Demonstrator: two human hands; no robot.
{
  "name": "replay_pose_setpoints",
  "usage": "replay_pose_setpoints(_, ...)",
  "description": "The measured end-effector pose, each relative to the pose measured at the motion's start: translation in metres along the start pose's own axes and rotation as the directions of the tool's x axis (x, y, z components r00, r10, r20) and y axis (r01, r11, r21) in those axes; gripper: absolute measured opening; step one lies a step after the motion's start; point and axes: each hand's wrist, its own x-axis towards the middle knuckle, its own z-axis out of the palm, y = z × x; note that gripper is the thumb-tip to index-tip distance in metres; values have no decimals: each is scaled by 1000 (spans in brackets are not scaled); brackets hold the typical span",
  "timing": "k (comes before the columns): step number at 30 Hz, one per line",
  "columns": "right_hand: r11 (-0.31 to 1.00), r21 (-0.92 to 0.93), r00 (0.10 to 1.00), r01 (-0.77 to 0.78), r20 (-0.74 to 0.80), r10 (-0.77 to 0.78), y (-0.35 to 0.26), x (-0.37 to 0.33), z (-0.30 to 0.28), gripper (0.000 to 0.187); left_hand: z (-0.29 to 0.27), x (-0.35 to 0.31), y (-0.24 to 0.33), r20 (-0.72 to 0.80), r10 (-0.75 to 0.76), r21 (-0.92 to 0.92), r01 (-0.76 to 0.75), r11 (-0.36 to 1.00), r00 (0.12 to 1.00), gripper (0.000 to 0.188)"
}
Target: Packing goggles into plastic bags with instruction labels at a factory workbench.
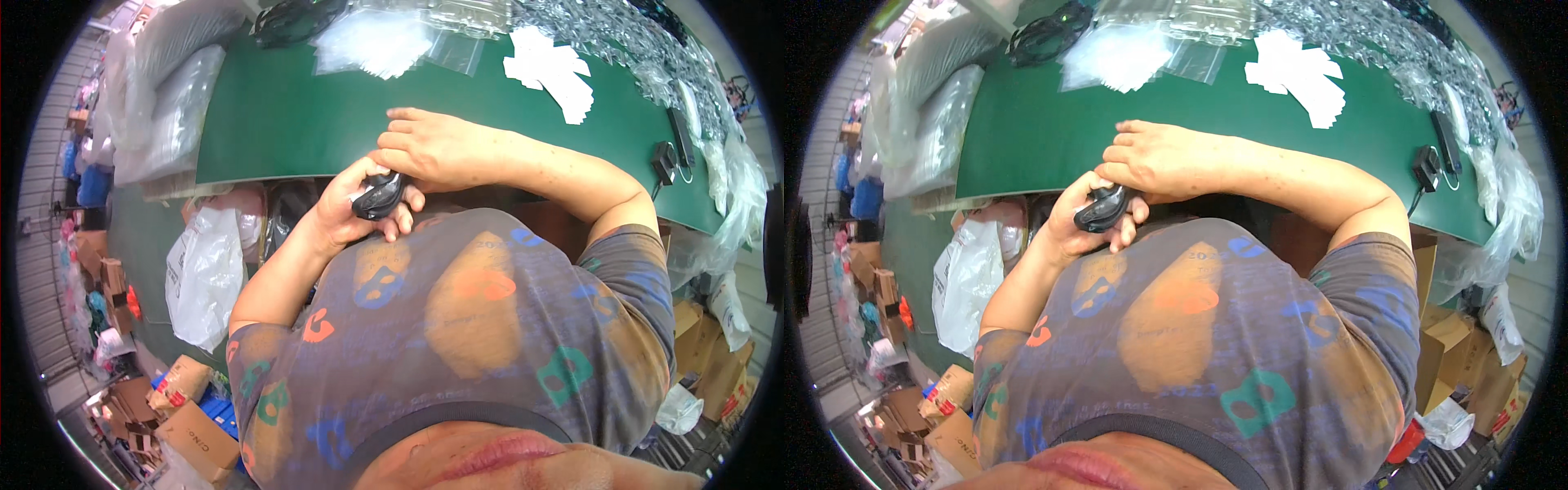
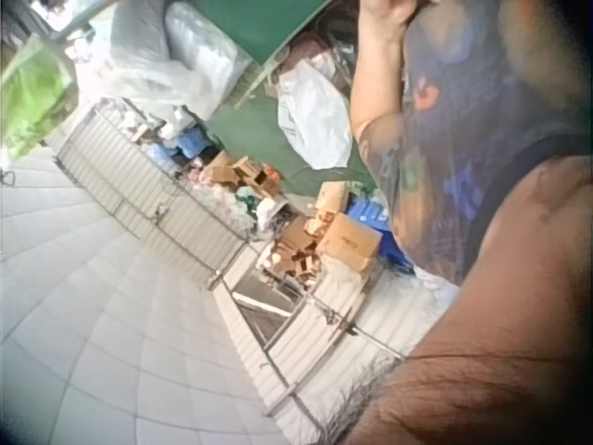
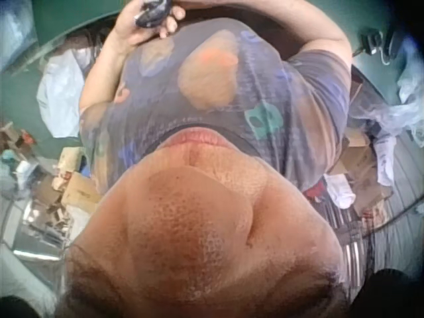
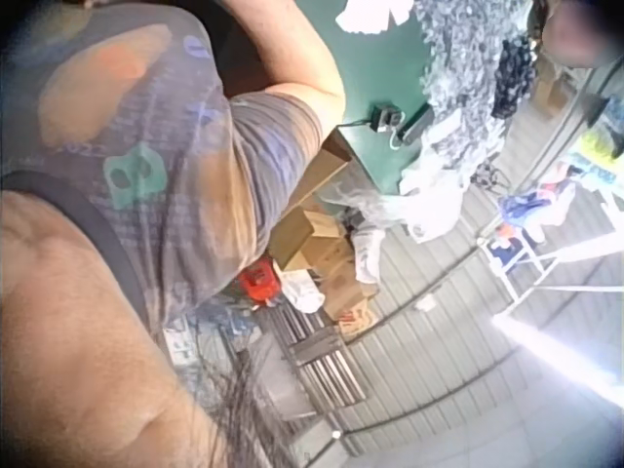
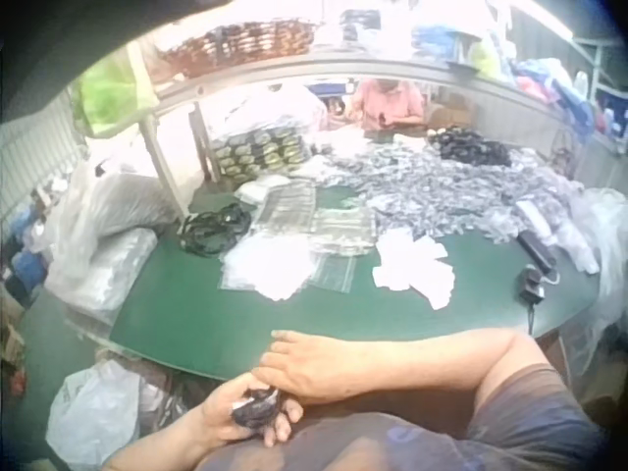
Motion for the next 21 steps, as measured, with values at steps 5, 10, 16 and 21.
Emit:
replay_pose_setpoints(5,988,106,993,-109,-23,112,31,-17,-1,35,3,26,21,-1,29,64,-29,998,1000,72)
replay_pose_setpoints(10,818,245,727,-520,-377,575,105,-64,-20,31,24,65,59,-171,563,801,-218,557,809,69)
replay_pose_setpoints(16,354,928,187,-117,-329,926,179,-131,-29,33,32,165,62,474,596,748,61,-661,649,65)
replay_pose_setpoints(21,391,918,282,-66,-358,890,185,-133,-12,23,44,156,40,410,488,736,36,-676,771,83)
